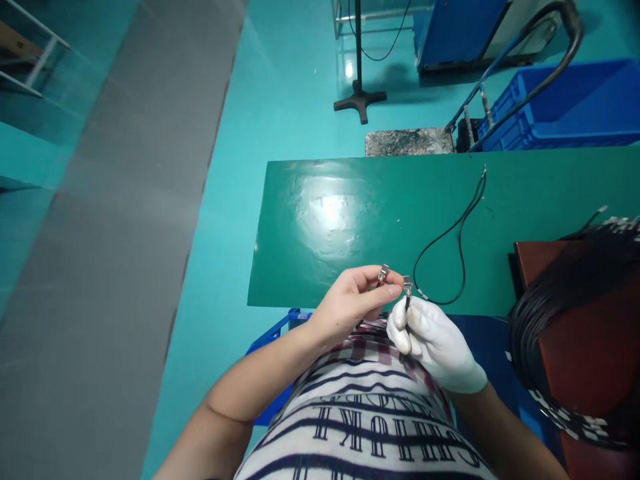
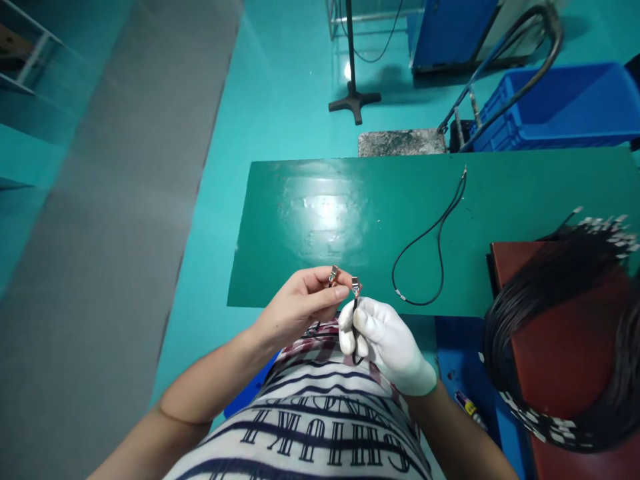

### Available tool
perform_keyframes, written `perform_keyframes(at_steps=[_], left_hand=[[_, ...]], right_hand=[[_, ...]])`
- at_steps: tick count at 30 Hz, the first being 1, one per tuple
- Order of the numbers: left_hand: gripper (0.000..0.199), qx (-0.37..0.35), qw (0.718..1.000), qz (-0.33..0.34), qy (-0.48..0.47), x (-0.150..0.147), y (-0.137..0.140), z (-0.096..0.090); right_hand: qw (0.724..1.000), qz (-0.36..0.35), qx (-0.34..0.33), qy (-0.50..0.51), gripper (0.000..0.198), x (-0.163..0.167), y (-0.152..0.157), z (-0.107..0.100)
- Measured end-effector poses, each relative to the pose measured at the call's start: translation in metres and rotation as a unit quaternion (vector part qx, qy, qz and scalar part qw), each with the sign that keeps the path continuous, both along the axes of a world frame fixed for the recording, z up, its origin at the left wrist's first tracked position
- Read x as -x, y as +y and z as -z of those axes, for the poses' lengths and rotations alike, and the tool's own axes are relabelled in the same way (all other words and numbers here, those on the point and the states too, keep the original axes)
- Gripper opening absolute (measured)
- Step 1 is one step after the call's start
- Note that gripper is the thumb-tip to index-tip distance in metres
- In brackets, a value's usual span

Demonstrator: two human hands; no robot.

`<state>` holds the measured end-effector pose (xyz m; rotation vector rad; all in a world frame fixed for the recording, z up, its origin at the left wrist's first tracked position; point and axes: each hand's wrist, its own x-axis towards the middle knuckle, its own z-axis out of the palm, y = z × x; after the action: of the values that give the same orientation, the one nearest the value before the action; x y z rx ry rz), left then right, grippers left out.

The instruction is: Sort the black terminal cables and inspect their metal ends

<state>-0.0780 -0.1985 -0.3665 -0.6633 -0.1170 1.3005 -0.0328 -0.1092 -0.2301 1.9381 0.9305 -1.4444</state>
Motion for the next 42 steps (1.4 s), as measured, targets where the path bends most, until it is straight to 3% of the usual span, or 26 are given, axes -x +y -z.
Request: perform_keyframes(at_steps=[11, 22, 29, 34, 39, 42], left_hand=[[0.024, 0.030, 0.997, 0.061, -0.048, 0.000, 0.006, -0.004], [0.019, 0.028, 0.996, 0.075, -0.026, -0.004, 0.001, -0.003], [0.017, 0.040, 0.997, 0.061, -0.036, -0.004, 0.000, -0.005], [0.016, 0.032, 0.998, 0.050, -0.030, -0.005, -0.003, -0.005], [0.019, 0.031, 0.998, 0.050, -0.029, -0.009, -0.007, -0.003], [0.020, 0.043, 0.997, 0.053, -0.044, -0.011, -0.008, -0.004]], right_hand=[[0.991, -0.126, -0.029, -0.033, 0.041, -0.001, -0.003, 0.004], [0.998, 0.062, 0.014, 0.024, 0.033, -0.007, -0.008, 0.003], [0.997, 0.072, 0.013, 0.018, 0.033, -0.009, -0.008, 0.001], [0.997, -0.018, -0.062, -0.051, 0.034, -0.004, -0.009, 0.001], [0.963, -0.164, -0.168, -0.132, 0.025, 0.006, -0.011, 0.002], [0.948, -0.200, -0.200, -0.143, 0.021, 0.010, -0.014, 0.005]])
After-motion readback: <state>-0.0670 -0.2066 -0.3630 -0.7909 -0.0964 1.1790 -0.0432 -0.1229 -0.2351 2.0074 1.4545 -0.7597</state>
